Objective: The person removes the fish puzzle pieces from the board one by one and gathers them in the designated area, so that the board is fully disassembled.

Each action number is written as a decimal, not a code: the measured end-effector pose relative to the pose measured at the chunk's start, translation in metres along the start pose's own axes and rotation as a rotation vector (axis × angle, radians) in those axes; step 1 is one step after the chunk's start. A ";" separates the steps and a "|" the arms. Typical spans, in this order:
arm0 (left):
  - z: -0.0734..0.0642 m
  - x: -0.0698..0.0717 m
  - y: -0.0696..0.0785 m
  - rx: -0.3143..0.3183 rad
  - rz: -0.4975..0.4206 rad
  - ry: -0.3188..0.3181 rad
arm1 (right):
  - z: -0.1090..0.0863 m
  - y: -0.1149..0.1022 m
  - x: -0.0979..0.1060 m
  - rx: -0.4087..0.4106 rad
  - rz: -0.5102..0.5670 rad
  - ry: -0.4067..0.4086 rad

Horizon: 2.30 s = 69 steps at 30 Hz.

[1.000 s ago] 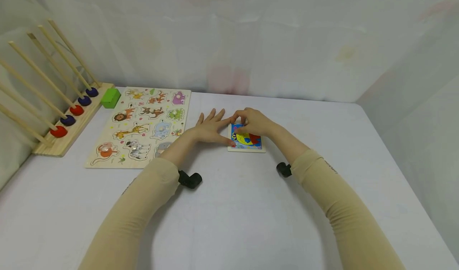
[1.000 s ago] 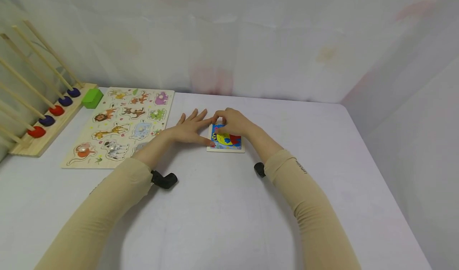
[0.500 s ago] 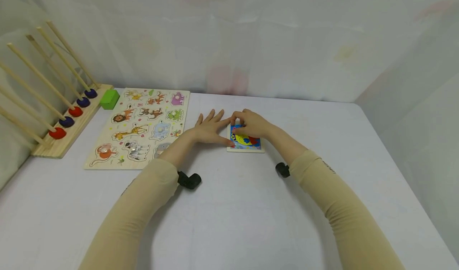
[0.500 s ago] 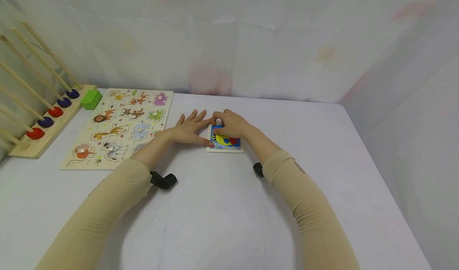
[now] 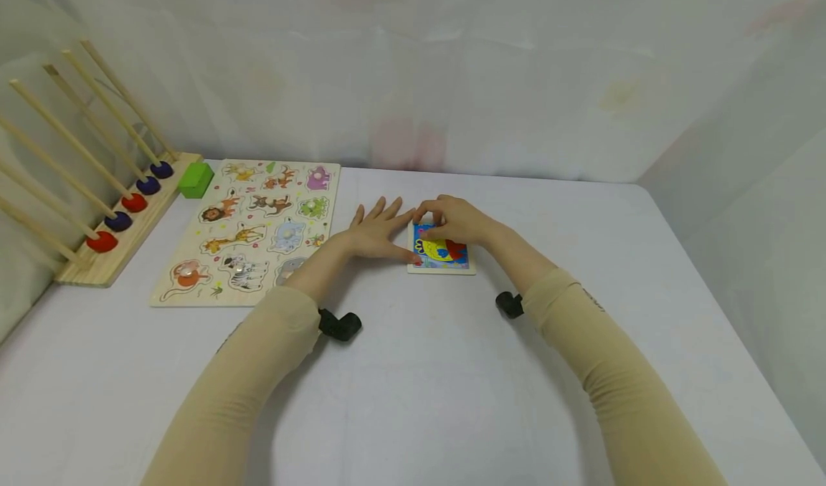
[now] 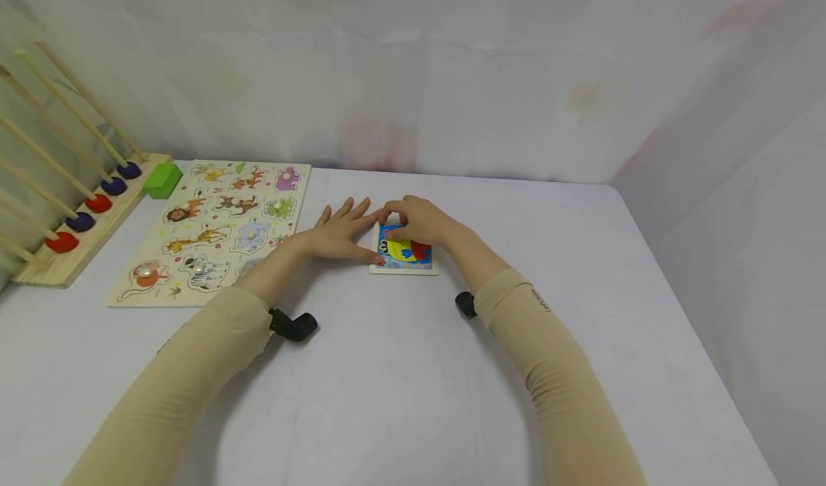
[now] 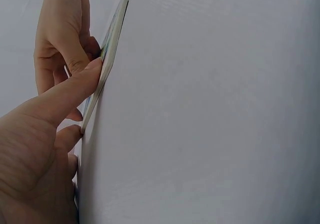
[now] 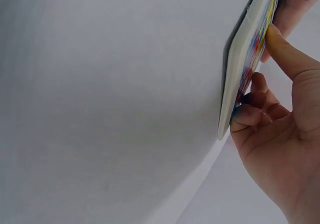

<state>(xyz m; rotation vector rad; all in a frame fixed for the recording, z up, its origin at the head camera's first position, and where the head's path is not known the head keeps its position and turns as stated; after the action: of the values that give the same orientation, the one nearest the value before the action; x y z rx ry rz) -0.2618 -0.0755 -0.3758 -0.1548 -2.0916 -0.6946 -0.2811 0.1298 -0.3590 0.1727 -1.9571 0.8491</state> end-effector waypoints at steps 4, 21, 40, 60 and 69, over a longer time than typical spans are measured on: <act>-0.001 0.001 0.000 0.000 0.001 0.001 | 0.001 -0.001 0.001 0.000 -0.026 -0.014; -0.001 0.002 0.001 0.002 -0.006 -0.003 | 0.002 -0.002 -0.001 0.011 -0.024 -0.023; 0.000 0.001 0.000 -0.002 -0.005 -0.004 | 0.000 -0.004 -0.002 0.021 0.034 0.053; -0.001 0.000 0.001 -0.016 0.001 -0.011 | 0.001 -0.003 -0.004 -0.064 0.147 0.150; -0.002 0.001 0.002 -0.017 0.013 -0.015 | 0.000 -0.001 -0.003 -0.018 0.175 0.159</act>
<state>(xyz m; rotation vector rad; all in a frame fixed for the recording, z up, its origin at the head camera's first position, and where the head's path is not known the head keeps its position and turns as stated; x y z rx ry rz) -0.2604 -0.0748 -0.3736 -0.1835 -2.0976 -0.7058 -0.2786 0.1284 -0.3608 -0.0754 -1.8485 0.9290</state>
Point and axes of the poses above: each hand's wrist, its own z-axis towards the middle knuckle, its own x-axis out of the back of the hand, y = z × x, the point moved 1 cm from there along z, towards the middle knuckle, and after that the axes turned 9 degrees about -y, right-handed, at the moved point
